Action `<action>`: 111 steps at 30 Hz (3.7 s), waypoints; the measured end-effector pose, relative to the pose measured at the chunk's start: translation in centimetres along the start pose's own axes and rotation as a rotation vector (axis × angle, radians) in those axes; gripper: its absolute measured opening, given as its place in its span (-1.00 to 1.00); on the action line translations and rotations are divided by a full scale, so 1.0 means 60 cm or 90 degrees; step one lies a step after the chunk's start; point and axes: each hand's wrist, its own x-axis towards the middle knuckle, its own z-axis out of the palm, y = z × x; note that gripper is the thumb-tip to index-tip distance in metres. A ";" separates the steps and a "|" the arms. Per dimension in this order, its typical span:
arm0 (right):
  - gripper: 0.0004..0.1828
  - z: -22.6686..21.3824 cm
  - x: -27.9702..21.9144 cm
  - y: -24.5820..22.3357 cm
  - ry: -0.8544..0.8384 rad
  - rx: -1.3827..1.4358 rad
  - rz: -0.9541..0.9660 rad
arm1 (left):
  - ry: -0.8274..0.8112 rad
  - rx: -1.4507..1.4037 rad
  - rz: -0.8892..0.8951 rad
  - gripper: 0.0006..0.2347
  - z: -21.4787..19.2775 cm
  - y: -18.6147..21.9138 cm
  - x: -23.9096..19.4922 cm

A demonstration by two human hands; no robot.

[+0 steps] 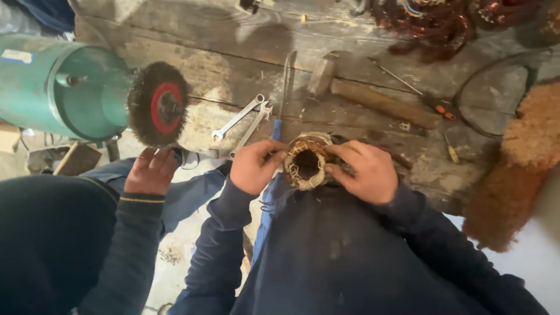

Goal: The recorder is disassembling an electric motor stator at a workbench, using pliers to pull out copper windings and internal parts.

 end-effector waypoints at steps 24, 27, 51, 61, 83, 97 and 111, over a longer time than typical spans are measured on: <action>-0.78 0.023 0.087 -0.052 -0.062 -0.124 -0.172 | 0.064 0.272 0.235 -0.80 0.003 0.003 -0.018; -0.80 0.022 0.098 -0.055 -0.128 -0.145 -0.138 | 0.013 0.197 0.239 -0.80 0.011 -0.029 -0.009; -0.79 0.036 0.109 -0.037 -0.111 -0.065 -0.199 | -0.031 -0.225 0.158 -0.91 0.006 -0.057 0.018; -0.86 0.023 0.107 -0.027 -0.117 0.059 -0.057 | 0.043 0.139 0.404 -0.78 -0.023 0.008 -0.023; -0.87 0.021 0.091 -0.008 -0.133 0.162 0.030 | -0.094 -0.270 0.000 -0.84 0.009 -0.090 -0.007; -0.66 0.043 0.086 -0.030 -0.119 -0.005 -0.119 | -0.071 -0.006 0.089 -0.87 -0.005 -0.061 0.016; -0.05 0.047 0.045 0.024 -0.160 0.119 -0.167 | -0.042 -0.181 0.142 -0.30 0.027 -0.073 -0.038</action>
